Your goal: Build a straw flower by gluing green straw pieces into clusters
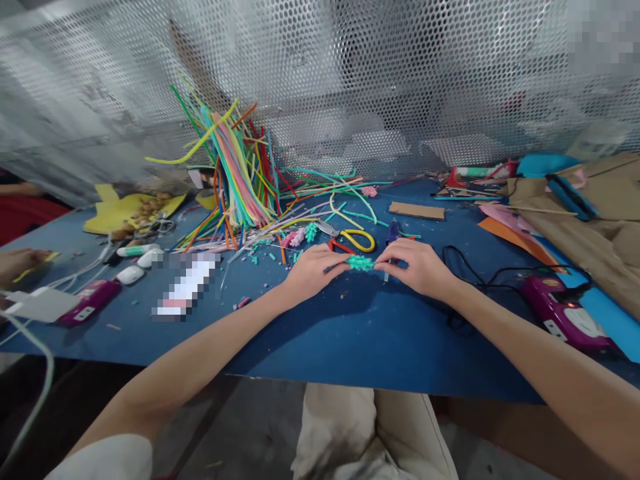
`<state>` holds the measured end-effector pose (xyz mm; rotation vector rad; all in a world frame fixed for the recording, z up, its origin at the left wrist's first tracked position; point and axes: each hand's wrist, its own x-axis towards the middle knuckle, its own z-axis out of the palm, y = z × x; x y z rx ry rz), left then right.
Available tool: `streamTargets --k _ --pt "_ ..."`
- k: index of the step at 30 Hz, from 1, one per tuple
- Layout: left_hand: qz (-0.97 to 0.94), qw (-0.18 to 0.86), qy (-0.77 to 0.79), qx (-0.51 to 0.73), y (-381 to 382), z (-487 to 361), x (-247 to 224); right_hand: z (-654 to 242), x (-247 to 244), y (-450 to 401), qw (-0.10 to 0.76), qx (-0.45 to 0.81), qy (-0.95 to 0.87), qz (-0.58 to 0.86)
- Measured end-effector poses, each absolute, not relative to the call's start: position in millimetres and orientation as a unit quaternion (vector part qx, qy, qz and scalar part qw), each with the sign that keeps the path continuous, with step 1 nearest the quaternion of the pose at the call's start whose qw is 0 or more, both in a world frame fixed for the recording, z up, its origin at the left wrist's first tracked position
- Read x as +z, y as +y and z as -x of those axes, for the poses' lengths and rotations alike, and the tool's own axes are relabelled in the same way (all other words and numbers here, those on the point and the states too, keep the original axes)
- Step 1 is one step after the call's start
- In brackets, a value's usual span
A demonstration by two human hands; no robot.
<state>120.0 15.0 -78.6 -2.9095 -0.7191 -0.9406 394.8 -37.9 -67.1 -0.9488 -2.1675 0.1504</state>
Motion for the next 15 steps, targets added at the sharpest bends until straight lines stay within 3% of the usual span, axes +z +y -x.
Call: streamTargets --k 6,11,15 --pt "0.938 0.04 -0.231 -0.255 39.6 -108.0 -70.0 -394.4 -67.6 -46.9 0.368 0.108 -0.826 0.414" --pt "0.876 0.109 -0.411 -0.225 65.0 -75.8 -34.5 -397.7 -67.8 -50.9 0.384 0.151 -0.797 0.441" --pt "0.851 0.078 -0.469 -0.222 71.9 -54.1 -12.3 -397.2 -68.4 -48.5 0.367 0.153 -0.801 0.447"
